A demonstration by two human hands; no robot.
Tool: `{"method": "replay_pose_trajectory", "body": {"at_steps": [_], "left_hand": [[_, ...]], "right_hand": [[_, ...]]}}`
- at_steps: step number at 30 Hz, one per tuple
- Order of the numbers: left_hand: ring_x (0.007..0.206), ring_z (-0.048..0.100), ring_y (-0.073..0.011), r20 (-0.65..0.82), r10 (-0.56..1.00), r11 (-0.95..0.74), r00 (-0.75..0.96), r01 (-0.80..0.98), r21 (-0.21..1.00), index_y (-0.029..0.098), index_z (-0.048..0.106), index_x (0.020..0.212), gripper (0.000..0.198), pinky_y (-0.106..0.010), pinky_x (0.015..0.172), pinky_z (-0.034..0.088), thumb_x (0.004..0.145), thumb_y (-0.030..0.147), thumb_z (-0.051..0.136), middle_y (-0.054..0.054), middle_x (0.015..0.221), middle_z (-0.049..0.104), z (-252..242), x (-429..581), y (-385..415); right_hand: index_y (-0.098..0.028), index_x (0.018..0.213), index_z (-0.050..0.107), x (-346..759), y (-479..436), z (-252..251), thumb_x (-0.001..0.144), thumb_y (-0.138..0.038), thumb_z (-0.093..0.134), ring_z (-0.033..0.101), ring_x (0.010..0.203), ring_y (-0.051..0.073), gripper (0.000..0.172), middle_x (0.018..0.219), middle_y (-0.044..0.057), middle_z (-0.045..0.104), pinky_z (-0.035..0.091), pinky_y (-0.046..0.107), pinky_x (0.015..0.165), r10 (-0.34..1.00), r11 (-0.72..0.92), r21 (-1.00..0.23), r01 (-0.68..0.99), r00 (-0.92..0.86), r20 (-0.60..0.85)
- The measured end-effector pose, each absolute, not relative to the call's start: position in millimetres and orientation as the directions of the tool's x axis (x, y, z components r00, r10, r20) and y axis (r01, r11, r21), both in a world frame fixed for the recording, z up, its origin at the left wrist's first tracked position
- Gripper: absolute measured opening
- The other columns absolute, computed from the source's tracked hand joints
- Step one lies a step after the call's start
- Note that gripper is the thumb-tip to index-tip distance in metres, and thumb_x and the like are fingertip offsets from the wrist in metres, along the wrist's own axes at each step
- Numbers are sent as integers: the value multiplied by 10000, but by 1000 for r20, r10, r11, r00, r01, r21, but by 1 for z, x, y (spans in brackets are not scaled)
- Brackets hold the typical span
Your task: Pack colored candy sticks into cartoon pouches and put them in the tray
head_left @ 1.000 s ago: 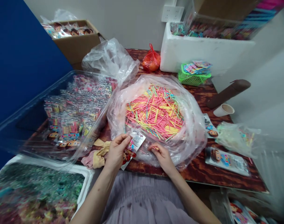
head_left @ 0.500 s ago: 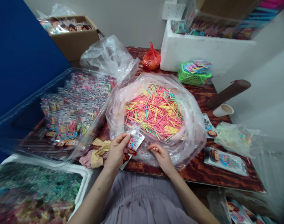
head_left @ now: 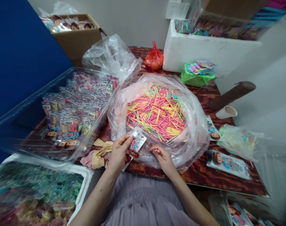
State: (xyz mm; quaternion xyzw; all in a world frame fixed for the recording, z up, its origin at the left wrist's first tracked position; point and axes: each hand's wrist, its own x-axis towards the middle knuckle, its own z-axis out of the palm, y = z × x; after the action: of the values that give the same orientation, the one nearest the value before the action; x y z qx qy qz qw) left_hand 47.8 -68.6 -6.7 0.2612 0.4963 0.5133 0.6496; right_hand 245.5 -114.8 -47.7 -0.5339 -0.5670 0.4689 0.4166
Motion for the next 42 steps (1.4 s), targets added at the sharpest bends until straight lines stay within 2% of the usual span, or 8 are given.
{"method": "replay_pose_trajectory", "body": {"at_steps": [11,18,22,27,31,35,39,42], "left_hand": [[585,506,-93,-301,954,289,-2,-275,917,181,724,755,197,-188,577,385,718,371,762,25,653,621,-5,46,-74],[726,580,-170,-127,987,126,98,14,992,199,751,759,143,-251,695,419,805,313,678,-24,754,672,-2,52,-82],[742,594,-174,-93,987,87,134,51,995,207,766,814,171,-253,697,428,841,323,643,-32,773,682,-4,58,-84],[768,602,-163,-33,988,22,148,73,997,196,755,851,188,-246,703,438,874,313,610,-26,796,670,-7,60,-85],[787,609,-157,42,988,-54,152,77,996,182,736,862,172,-249,726,447,888,279,597,-31,825,668,-6,62,-85],[863,635,-173,66,990,-71,128,35,997,189,744,894,157,-270,803,468,883,267,607,-45,892,700,-7,62,-84],[965,641,-195,25,990,-21,142,-29,999,212,752,971,172,-288,865,480,867,274,629,-55,1007,719,-6,62,-84],[942,646,-186,-6,990,17,138,-78,997,213,751,967,171,-283,864,488,859,280,635,-47,996,724,-2,64,-85]], "right_hand": [[-232,854,681,246,-116,-48,913,-340,544,631,880,216,183,868,47,680,457,336,835,995,-69,-986,150,-57,-79],[-262,896,612,253,-70,18,847,-368,646,657,999,229,122,943,40,713,489,445,946,978,-44,-878,-477,158,-135],[-271,869,616,244,-44,51,845,-393,649,640,1096,235,129,1006,35,716,487,470,974,986,-93,-801,-591,56,-155],[-236,799,639,228,-47,47,763,-347,745,664,1052,252,157,887,33,749,465,474,1005,966,-168,-705,-689,27,-257],[-208,776,656,224,-61,47,758,-345,747,644,1078,270,165,865,53,757,424,467,1031,962,-196,-780,-595,38,-271],[-221,950,680,230,-76,61,812,-380,695,553,1221,256,211,1200,61,683,370,434,1080,971,-240,-934,-266,-79,-227],[-311,1327,473,232,-89,70,899,-332,594,548,1220,200,445,1349,49,569,430,389,1034,996,-88,-996,-15,-18,-88],[-287,1257,515,229,-98,67,940,-276,524,615,1059,188,317,1203,62,624,500,349,915,990,93,-978,185,84,110]]}}
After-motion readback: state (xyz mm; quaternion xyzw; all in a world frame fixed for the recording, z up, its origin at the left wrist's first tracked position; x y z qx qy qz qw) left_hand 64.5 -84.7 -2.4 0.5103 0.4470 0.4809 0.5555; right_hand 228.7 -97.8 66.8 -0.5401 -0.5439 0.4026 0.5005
